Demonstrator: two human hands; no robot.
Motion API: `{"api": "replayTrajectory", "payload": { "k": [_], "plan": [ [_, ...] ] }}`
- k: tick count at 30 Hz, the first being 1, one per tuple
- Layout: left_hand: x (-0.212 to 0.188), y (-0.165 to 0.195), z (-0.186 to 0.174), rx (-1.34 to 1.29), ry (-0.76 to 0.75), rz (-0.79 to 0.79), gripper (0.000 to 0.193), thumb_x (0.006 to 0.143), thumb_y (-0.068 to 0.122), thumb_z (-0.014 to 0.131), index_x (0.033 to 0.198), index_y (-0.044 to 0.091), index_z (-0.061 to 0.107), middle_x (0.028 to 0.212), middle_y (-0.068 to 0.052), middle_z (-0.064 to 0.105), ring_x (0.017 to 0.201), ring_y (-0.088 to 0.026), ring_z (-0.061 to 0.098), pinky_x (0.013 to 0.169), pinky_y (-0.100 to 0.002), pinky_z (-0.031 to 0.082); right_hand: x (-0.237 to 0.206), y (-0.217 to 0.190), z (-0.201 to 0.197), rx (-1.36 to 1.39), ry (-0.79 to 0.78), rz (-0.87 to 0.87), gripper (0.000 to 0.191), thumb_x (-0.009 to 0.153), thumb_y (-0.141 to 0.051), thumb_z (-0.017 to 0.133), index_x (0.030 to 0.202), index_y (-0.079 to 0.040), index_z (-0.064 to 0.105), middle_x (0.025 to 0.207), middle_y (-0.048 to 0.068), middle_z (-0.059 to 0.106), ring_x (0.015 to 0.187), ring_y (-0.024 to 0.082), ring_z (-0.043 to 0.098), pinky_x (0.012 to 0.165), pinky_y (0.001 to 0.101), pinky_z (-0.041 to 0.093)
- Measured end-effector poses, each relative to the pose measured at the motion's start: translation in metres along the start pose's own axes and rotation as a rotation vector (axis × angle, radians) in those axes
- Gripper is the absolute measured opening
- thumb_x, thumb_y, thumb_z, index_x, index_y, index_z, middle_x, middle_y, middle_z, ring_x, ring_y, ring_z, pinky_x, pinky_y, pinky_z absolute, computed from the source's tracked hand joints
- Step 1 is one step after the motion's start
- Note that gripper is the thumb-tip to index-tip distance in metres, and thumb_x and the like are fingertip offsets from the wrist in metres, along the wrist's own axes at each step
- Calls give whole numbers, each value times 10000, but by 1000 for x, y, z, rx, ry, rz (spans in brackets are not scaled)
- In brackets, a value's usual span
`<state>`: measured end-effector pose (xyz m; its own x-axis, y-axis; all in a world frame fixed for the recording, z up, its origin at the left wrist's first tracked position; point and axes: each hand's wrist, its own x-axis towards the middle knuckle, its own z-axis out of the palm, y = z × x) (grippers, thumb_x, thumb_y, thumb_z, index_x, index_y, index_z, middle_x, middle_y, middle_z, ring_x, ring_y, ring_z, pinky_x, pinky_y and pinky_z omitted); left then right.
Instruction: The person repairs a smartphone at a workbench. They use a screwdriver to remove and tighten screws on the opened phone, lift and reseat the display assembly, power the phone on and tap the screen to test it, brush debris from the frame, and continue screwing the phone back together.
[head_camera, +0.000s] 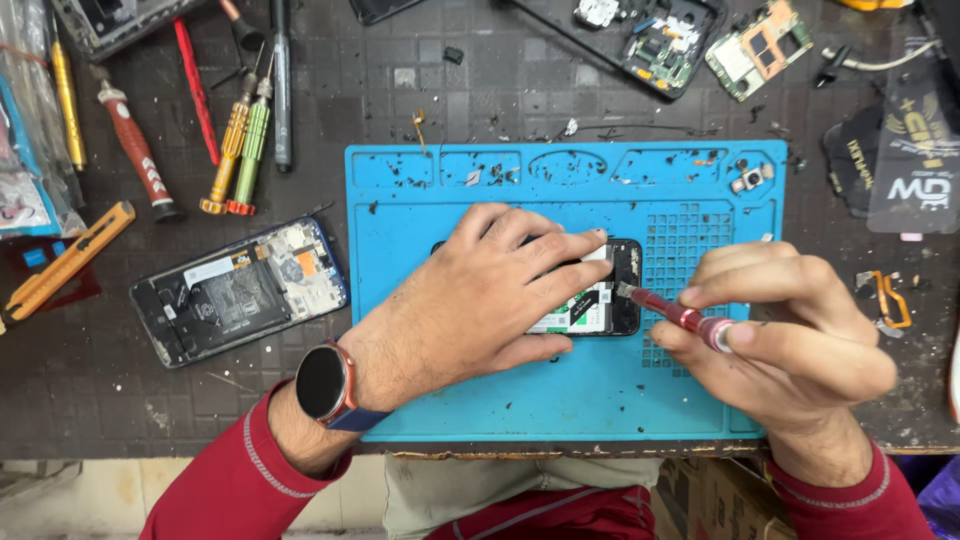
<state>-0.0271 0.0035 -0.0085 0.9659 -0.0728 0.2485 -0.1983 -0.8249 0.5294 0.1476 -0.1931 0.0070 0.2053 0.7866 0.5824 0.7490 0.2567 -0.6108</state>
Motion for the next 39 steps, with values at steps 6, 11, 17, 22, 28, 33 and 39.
{"api": "replayTrajectory", "payload": {
  "k": [6, 11, 17, 22, 28, 33, 39],
  "plan": [
    [-2, -3, 2, 3, -2, -1, 709, 794, 391, 810, 1387, 99, 554, 1458, -37, 554, 1227, -279, 537, 1024, -439, 420, -9, 4, 0, 18, -24, 39, 318, 833, 25, 793, 954, -48, 509, 980, 187, 682, 846, 302, 755, 718, 411, 655],
    [-1, -3, 3, 3, 4, -7, 707, 780, 395, 818, 1372, 105, 562, 1448, -28, 552, 1203, -281, 539, 1014, -441, 430, -9, 5, -2, -11, -5, -11, 353, 836, -111, 829, 1024, -81, 532, 1047, 187, 664, 928, 340, 734, 809, 410, 611],
    [0, -4, 2, -3, 21, 0, 702, 785, 391, 819, 1372, 107, 560, 1446, -26, 547, 1214, -279, 541, 1011, -440, 432, -7, 3, 0, -57, 31, 24, 391, 846, -55, 863, 1008, -82, 508, 997, 150, 666, 842, 268, 718, 730, 364, 601],
    [-1, -4, 3, 5, 11, -3, 707, 787, 399, 820, 1372, 107, 551, 1446, -32, 543, 1207, -275, 546, 984, -435, 433, -5, 2, -1, -12, 9, 82, 339, 878, -9, 759, 1085, -61, 495, 1052, 180, 658, 927, 338, 734, 759, 377, 625],
    [0, -3, 2, 2, 10, -12, 728, 763, 399, 827, 1372, 112, 551, 1441, -33, 543, 1197, -277, 546, 985, -438, 435, -4, 0, 0, 69, 37, 116, 378, 867, -20, 786, 1068, -39, 466, 1020, 190, 652, 884, 289, 731, 750, 374, 645],
    [0, -3, 2, -22, 14, -19, 714, 775, 385, 833, 1373, 116, 552, 1444, -30, 540, 1214, -283, 544, 1002, -443, 433, -5, 0, -3, 4, -13, 88, 354, 853, -2, 802, 1030, -50, 499, 992, 202, 683, 858, 298, 738, 737, 384, 599],
    [0, -4, 4, -21, 13, -12, 720, 776, 383, 832, 1379, 110, 549, 1450, -35, 537, 1228, -285, 537, 1010, -446, 428, -6, -2, -5, -26, -17, 89, 370, 847, -37, 795, 1022, -66, 471, 1006, 208, 676, 890, 317, 729, 726, 377, 574]
  ]
}}
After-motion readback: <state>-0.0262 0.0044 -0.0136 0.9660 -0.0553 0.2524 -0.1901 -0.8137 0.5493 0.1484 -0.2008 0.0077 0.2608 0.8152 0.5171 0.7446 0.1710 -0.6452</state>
